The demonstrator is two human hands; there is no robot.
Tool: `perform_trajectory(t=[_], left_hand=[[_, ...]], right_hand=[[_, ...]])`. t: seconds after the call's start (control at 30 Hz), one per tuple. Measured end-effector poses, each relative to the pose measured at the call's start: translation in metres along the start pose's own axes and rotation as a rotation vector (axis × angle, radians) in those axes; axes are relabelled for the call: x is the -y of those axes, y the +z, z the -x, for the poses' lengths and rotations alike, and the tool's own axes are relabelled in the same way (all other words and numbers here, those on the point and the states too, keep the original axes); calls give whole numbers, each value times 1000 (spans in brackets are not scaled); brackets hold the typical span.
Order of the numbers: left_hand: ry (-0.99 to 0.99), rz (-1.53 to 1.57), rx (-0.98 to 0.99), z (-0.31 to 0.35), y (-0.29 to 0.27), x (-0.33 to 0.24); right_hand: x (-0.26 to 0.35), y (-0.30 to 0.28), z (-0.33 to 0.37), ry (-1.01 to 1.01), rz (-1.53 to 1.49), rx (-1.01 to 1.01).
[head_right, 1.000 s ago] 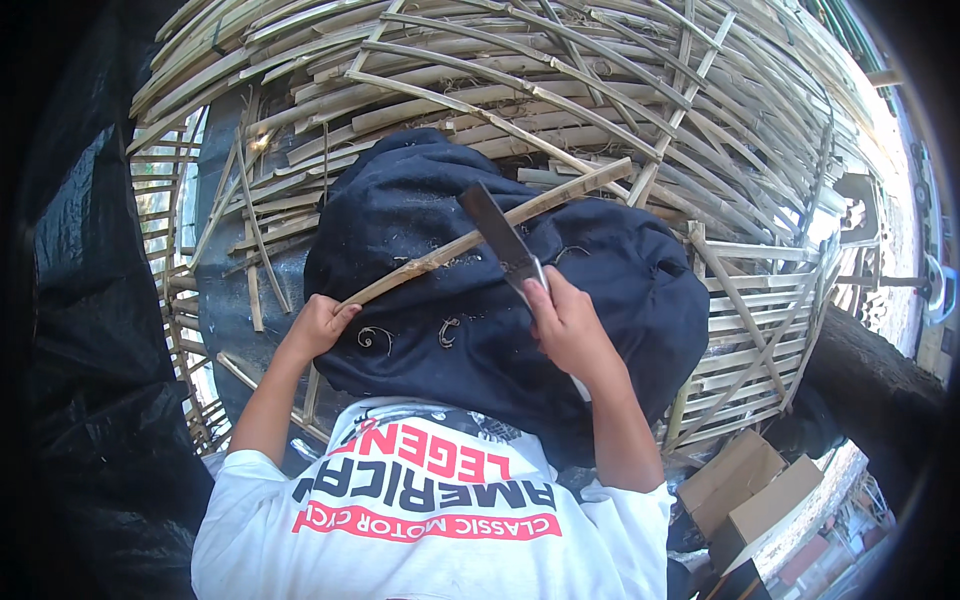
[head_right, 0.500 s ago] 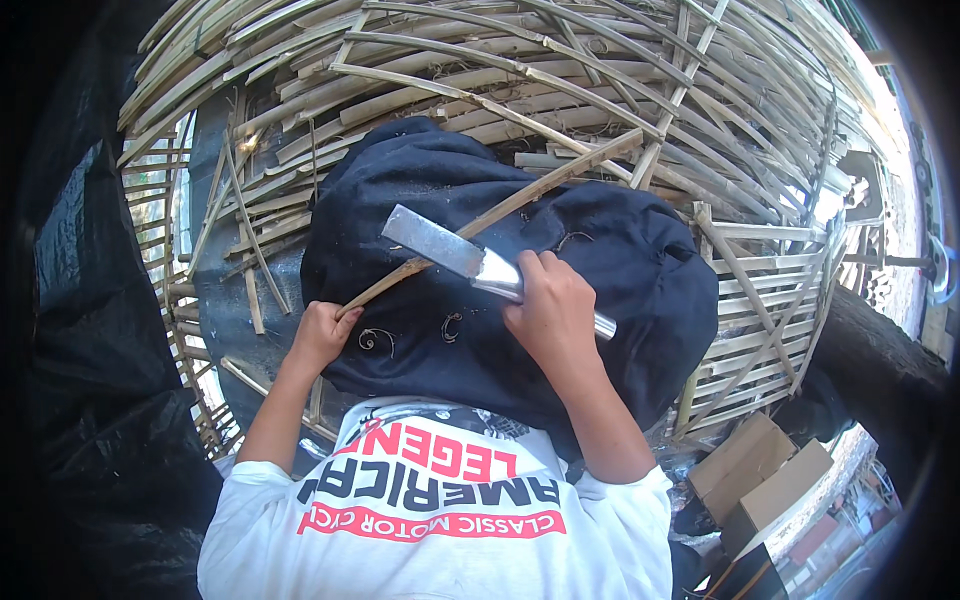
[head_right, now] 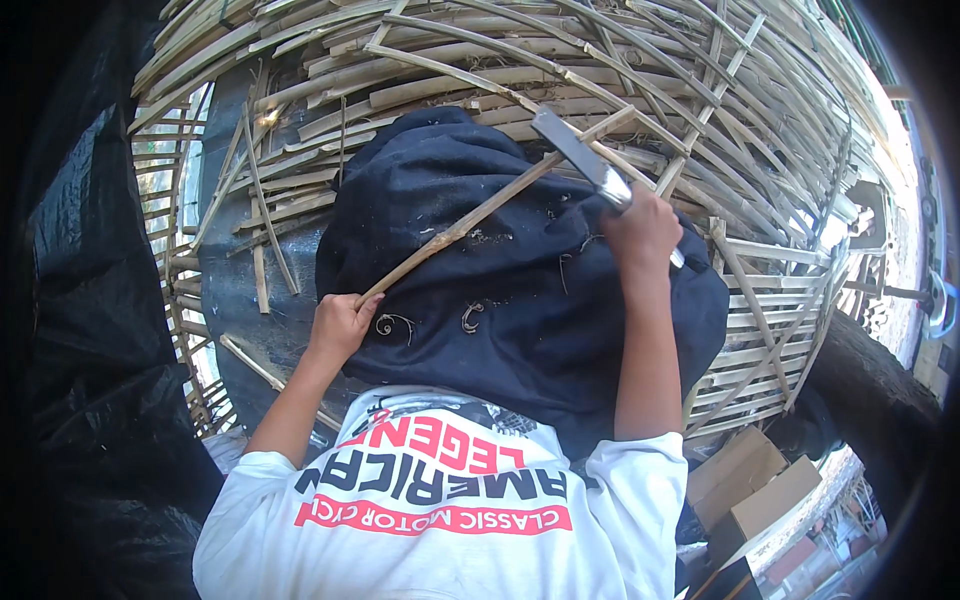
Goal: The person strips layers from thin bamboo strips with a knife and kemudian assembles a bamboo lattice structure by hand.
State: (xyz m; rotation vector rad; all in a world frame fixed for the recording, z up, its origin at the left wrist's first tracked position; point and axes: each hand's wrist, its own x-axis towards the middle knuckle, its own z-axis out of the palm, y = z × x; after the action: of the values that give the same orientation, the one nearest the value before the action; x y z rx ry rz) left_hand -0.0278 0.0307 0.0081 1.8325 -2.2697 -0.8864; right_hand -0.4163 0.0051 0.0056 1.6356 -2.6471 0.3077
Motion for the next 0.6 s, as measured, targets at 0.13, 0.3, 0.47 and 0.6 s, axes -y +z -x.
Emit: perform_trajectory(t=[0.13, 0.3, 0.47, 0.6], left_hand=[[-36, 37, 56, -6, 2, -1], [-19, 102, 38, -1, 5, 1], [10, 61, -27, 1, 8, 6], [-56, 31, 31, -4, 2, -3]], right_hand=[[-13, -34, -13, -19, 89, 4], [16, -37, 8, -195, -71, -12], [21, -24, -4, -297, -12, 37], [-45, -40, -58, 122, 184, 16]])
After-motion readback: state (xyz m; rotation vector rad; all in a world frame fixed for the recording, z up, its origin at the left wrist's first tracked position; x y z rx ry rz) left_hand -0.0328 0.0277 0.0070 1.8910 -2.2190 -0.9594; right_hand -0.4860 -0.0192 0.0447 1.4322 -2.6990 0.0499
